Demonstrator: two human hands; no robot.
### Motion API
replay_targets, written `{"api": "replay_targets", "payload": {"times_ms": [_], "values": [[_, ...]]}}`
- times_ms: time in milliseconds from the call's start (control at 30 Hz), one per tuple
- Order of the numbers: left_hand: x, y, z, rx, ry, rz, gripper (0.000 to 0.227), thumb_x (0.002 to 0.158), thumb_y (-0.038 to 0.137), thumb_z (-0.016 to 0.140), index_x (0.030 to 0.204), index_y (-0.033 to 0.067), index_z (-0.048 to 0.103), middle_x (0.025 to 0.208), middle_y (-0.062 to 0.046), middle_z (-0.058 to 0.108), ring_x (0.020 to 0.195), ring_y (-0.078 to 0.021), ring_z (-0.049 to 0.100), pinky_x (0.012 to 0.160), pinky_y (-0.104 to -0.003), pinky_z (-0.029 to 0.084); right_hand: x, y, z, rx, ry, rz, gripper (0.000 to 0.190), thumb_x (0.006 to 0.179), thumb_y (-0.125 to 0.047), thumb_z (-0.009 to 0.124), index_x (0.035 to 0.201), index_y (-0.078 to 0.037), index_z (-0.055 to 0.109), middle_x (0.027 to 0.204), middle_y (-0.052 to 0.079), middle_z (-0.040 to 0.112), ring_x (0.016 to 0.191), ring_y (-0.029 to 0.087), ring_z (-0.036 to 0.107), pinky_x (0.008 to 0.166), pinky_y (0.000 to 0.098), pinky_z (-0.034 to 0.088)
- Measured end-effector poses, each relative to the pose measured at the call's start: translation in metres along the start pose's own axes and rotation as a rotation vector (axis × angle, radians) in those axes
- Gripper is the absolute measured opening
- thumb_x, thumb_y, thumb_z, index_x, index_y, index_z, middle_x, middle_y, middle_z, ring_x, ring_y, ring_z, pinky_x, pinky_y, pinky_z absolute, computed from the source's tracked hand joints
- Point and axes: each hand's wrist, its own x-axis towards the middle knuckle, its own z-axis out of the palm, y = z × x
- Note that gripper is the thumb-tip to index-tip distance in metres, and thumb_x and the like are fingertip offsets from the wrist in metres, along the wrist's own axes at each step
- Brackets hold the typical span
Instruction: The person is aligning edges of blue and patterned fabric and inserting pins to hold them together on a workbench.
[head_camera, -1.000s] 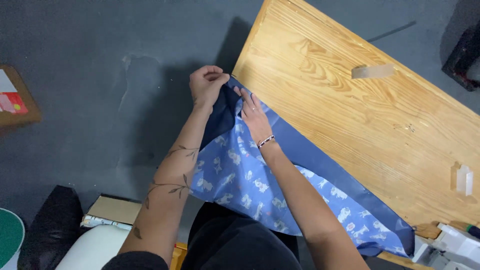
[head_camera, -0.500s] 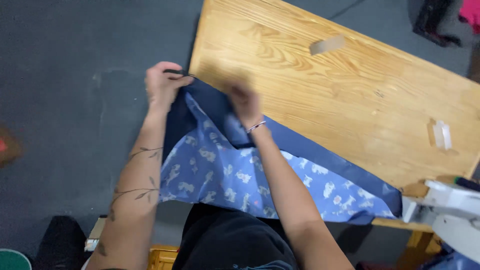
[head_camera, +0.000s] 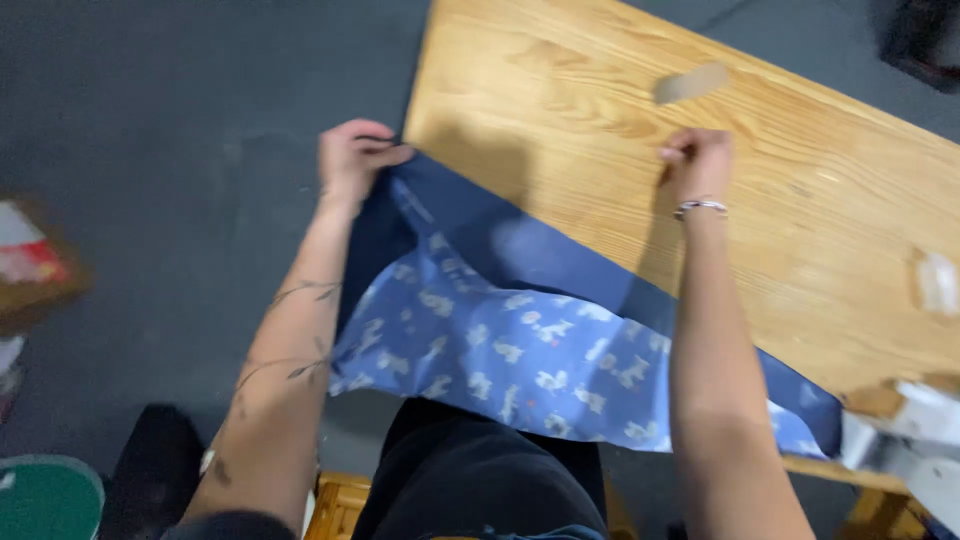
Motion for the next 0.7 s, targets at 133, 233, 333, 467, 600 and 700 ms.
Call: {"api": "replay_targets", "payload": {"times_ms": [133, 233, 333, 467, 600, 700], "values": [[-0.001, 0.018, -0.013, 0.09, -0.035, 0.023, 0.044, 0.059, 0.022, 0.108, 0.087, 0.0136, 0.074, 0.077, -0.005, 0.076, 0.075, -0.0083, 0.074, 0.077, -0.019, 0.058, -0.003, -0.018, -0.002, -0.139, -0.037, 0.179, 0.024, 0.086, -0.027, 0.096, 0.084, -0.028, 0.072, 0.102, -0.001, 0.059, 0.091, 0.026, 0.067, 0.084, 0.0356, 0.057], [0.006, 0.011, -0.015, 0.281, -0.079, 0.081, 0.046, 0.06, 0.037, 0.106, 0.08, 0.0209, 0.068, 0.074, 0.005, 0.076, 0.073, -0.0056, 0.074, 0.074, -0.016, 0.054, -0.025, -0.075, -0.013, -0.363, -0.091, 0.036, 0.025, 0.094, -0.028, 0.089, 0.091, -0.014, 0.069, 0.099, 0.01, 0.063, 0.096, 0.037, 0.065, 0.086, 0.0457, 0.055], [0.015, 0.004, -0.017, 0.197, -0.106, 0.074, 0.05, 0.058, 0.03, 0.107, 0.077, 0.0132, 0.065, 0.079, -0.004, 0.078, 0.081, -0.0142, 0.076, 0.076, -0.026, 0.057, -0.051, -0.159, -0.011, 0.134, 0.039, 0.044, 0.019, 0.102, -0.003, 0.076, 0.112, -0.011, 0.061, 0.092, 0.01, 0.07, 0.09, 0.033, 0.071, 0.08, 0.0443, 0.056], [-0.002, 0.043, -0.021, 0.331, -0.145, 0.067, 0.045, 0.062, 0.031, 0.103, 0.075, 0.0162, 0.062, 0.082, -0.004, 0.079, 0.083, -0.0201, 0.078, 0.074, -0.029, 0.057, -0.083, -0.179, 0.021, 0.467, 0.182, 0.175, 0.014, 0.099, -0.003, 0.075, 0.103, -0.015, 0.069, 0.086, 0.001, 0.068, 0.084, 0.016, 0.065, 0.078, 0.0312, 0.055], [-0.007, 0.052, -0.017, 0.381, -0.109, 0.07, 0.041, 0.063, 0.028, 0.101, 0.073, 0.0175, 0.062, 0.081, 0.001, 0.079, 0.081, -0.0186, 0.078, 0.073, -0.031, 0.057, -0.112, -0.182, 0.008, 0.16, 0.25, 0.185, 0.013, 0.095, -0.018, 0.086, 0.095, -0.019, 0.073, 0.083, 0.003, 0.073, 0.08, 0.024, 0.074, 0.069, 0.032, 0.059], [-0.011, 0.06, -0.02, 0.368, -0.134, 0.155, 0.039, 0.068, 0.026, 0.097, 0.072, 0.016, 0.059, 0.081, -0.003, 0.078, 0.08, -0.0249, 0.077, 0.071, -0.034, 0.057, -0.12, -0.162, 0.005, -0.117, 0.183, -0.049, 0.01, 0.1, -0.019, 0.079, 0.097, -0.017, 0.069, 0.085, 0.005, 0.069, 0.082, 0.028, 0.071, 0.074, 0.0371, 0.057]]}}
